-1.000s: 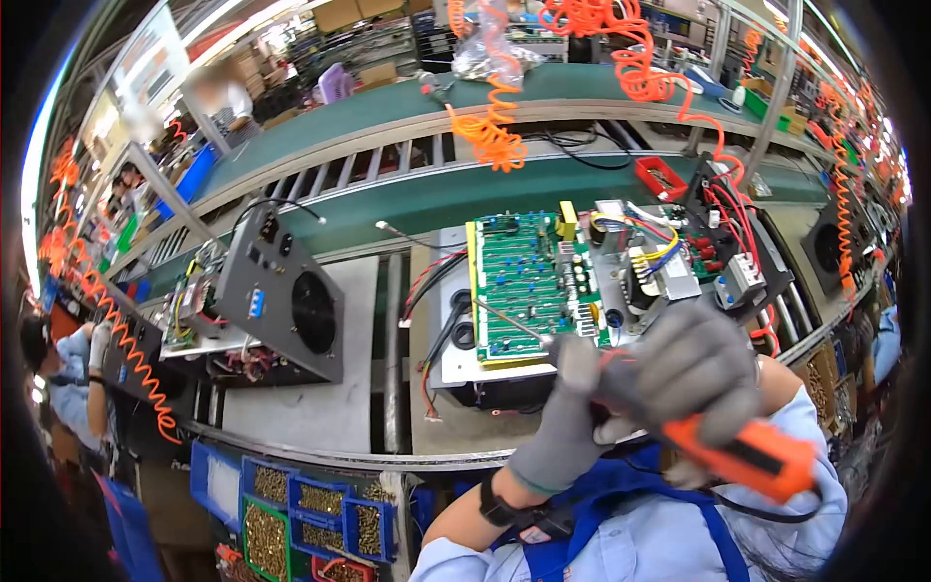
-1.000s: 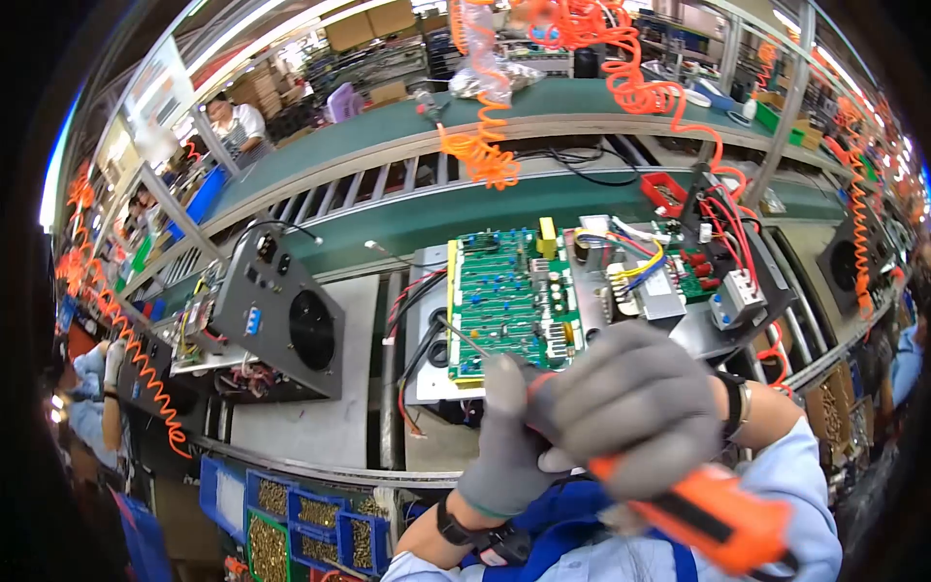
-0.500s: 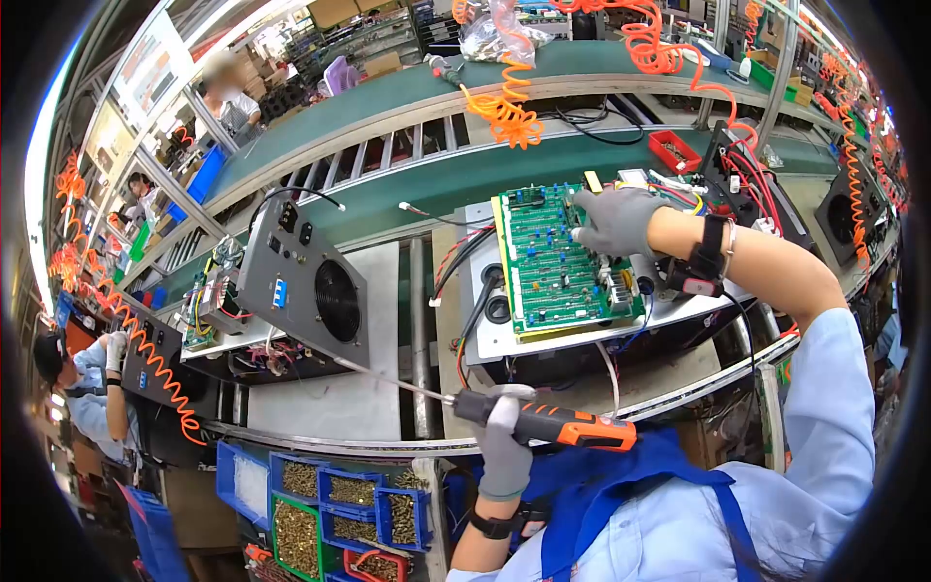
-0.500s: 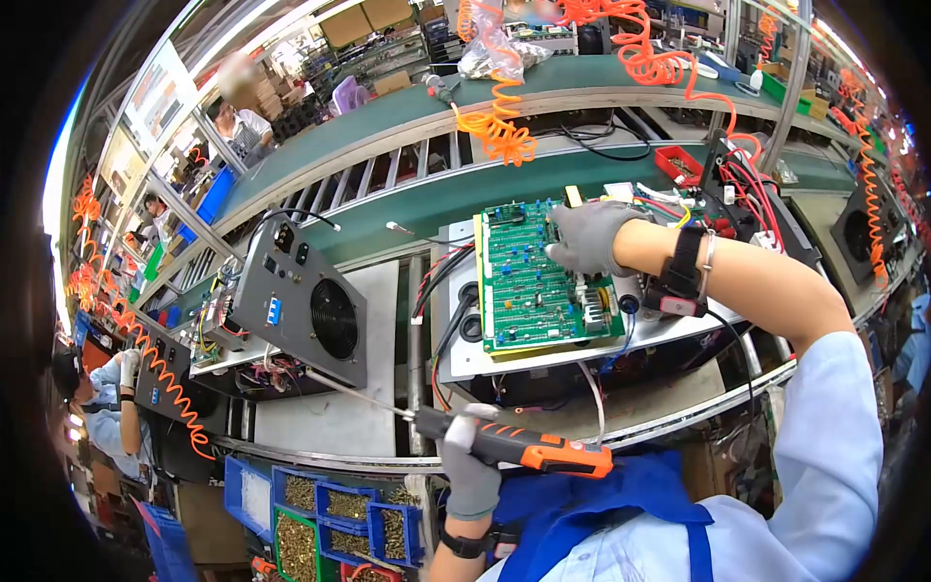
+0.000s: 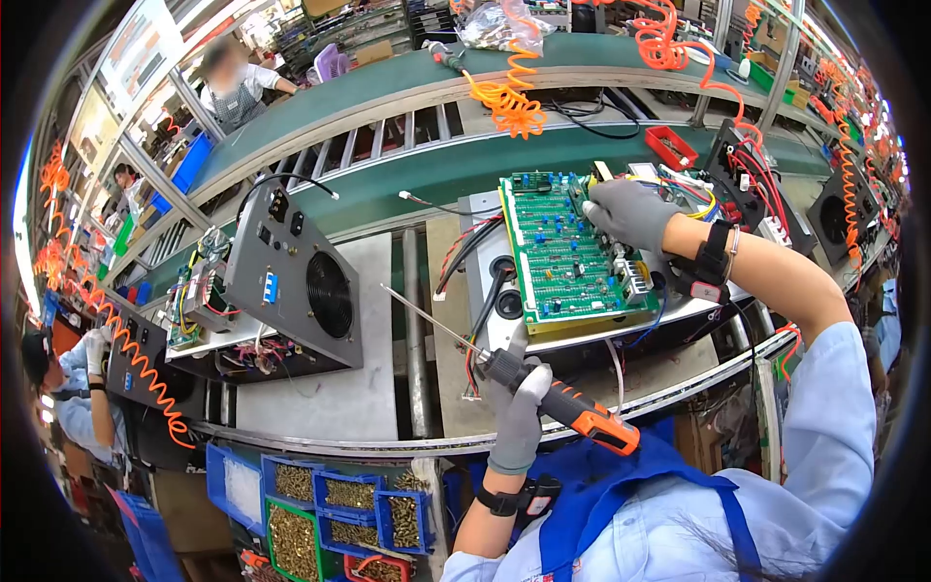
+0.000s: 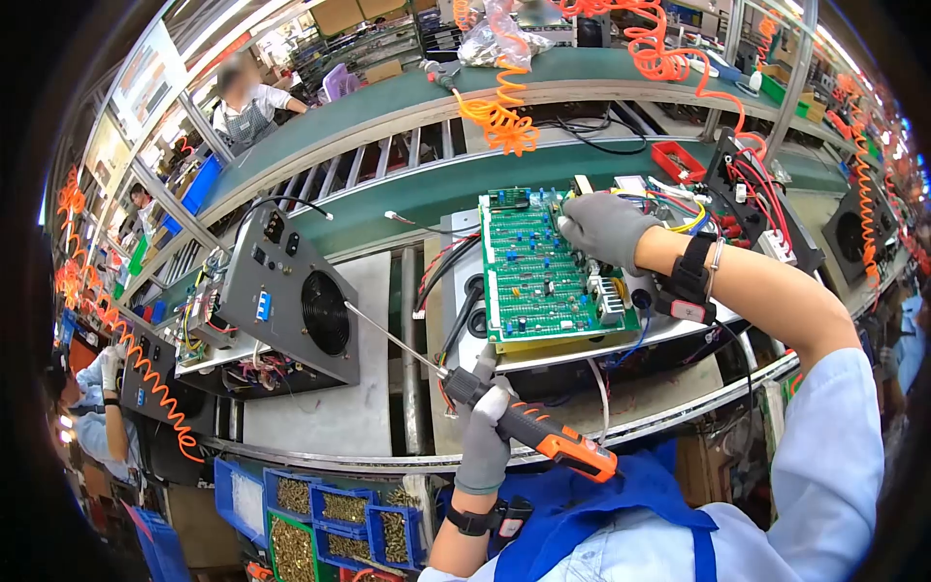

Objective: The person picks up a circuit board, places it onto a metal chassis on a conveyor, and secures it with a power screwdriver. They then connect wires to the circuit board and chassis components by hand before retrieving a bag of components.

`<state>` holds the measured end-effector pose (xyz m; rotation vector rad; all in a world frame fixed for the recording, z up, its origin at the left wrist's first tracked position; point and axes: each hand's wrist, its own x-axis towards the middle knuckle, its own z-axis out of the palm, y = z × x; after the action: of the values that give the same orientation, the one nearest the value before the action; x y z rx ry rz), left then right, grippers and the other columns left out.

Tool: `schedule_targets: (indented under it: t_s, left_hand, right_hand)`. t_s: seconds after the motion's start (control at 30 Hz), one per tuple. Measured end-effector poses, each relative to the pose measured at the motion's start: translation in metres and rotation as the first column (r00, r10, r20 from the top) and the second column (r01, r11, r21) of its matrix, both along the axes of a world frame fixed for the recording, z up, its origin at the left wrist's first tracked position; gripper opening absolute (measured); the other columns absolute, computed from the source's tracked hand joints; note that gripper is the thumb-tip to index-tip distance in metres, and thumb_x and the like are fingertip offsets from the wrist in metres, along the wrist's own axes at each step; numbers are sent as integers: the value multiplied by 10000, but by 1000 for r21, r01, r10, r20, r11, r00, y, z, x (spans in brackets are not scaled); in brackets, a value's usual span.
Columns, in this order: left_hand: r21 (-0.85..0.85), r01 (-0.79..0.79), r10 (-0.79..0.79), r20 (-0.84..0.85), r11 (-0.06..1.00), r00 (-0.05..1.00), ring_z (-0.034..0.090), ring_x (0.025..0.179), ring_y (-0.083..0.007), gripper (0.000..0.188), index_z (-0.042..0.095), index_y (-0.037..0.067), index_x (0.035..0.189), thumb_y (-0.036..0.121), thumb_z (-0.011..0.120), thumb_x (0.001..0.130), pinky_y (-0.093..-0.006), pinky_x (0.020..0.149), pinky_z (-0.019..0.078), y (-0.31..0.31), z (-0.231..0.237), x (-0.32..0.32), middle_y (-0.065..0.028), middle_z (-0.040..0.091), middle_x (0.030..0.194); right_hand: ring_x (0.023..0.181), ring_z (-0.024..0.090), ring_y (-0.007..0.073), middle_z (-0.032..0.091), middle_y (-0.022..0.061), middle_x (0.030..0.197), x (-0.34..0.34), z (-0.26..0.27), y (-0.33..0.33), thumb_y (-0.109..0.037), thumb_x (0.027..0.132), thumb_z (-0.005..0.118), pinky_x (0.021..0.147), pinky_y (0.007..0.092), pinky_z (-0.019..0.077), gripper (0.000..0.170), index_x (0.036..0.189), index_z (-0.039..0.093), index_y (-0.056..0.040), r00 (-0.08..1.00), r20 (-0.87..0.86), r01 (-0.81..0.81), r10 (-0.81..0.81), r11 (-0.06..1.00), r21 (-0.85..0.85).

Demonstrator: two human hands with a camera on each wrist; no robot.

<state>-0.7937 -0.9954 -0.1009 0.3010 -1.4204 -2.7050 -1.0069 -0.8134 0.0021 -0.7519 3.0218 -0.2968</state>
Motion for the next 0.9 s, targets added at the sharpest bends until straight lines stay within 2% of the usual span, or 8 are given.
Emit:
schedule_targets:
  t_s: [0.27, 0.33, 0.4, 0.43, 0.57, 0.63, 0.8, 0.9]
  left_hand:
    - [-13, -30, 30, -1, 999, 1000, 512, 761, -81, 657, 418, 17, 1408, 117, 606, 787, -244, 668, 457, 1, -2, -3, 8, 515, 878]
    - [1, -41, 41, -10, 999, 999, 515, 766, -82, 652, 417, 18, 1409, 116, 604, 792, -241, 672, 455, 3, 0, -4, 11, 511, 872]
    - [1, -33, 33, -19, 999, 999, 514, 765, -82, 652, 415, 18, 1411, 113, 602, 793, -239, 672, 454, 3, 0, -4, 11, 510, 873]
    - [0, -29, 29, -22, 1000, 999, 512, 764, -82, 652, 412, 18, 1413, 110, 600, 794, -236, 672, 453, 2, -1, -4, 10, 510, 875]
    - [13, -54, 54, -9, 998, 998, 503, 756, -81, 664, 409, 18, 1415, 94, 608, 787, -235, 674, 454, 4, -3, -3, 10, 501, 866]
    - [8, -54, 54, -30, 999, 998, 504, 748, -83, 680, 406, -4, 1409, 82, 627, 772, -236, 679, 459, 4, -5, -4, 5, 496, 862]
    - [-41, -53, 51, -38, 998, 998, 513, 736, -87, 695, 397, -35, 1403, 80, 635, 760, -242, 664, 462, 2, -9, -5, 3, 491, 839]
    - [-91, -57, 55, -22, 994, 998, 494, 734, -82, 702, 389, -47, 1400, 115, 612, 755, -226, 662, 435, 2, -6, -3, -2, 503, 833]
  right_hand:
    - [826, 604, 409, 619, 207, 813, -18, 21, -1, -280, 888, 518, 734, 487, 485, 274, 842, 575, -16, 956, -282, -91, 77, 995, -37]
    - [880, 609, 400, 635, 204, 922, -13, 38, -7, -374, 913, 499, 772, 484, 487, 365, 903, 604, -23, 976, -206, -57, 68, 997, 58]
    - [953, 614, 386, 625, 210, 1060, 7, 61, -21, -471, 929, 453, 836, 471, 479, 479, 1006, 627, -31, 986, 145, 28, -77, 948, 318]
    - [1006, 615, 374, 624, 219, 1094, 8, 58, -19, -560, 920, 423, 885, 457, 466, 589, 1084, 628, -33, 974, 209, -2, -87, 920, 391]
    - [960, 641, 343, 657, 213, 967, 6, 25, 0, -428, 871, 516, 865, 432, 484, 466, 1072, 631, -23, 979, 206, -40, -8, 973, 229]
    - [836, 672, 299, 667, 188, 909, 2, 21, 3, -307, 830, 564, 781, 392, 520, 367, 1047, 638, -20, 971, 238, -34, 14, 996, 79]
    - [681, 673, 231, 664, 158, 841, -10, 19, 7, -249, 815, 617, 660, 346, 543, 308, 985, 636, 6, 957, 279, -73, 76, 997, -19]
    - [647, 668, 196, 649, 124, 813, -11, 22, 4, -209, 815, 652, 591, 313, 553, 280, 984, 635, 14, 929, 367, 6, 45, 991, -135]
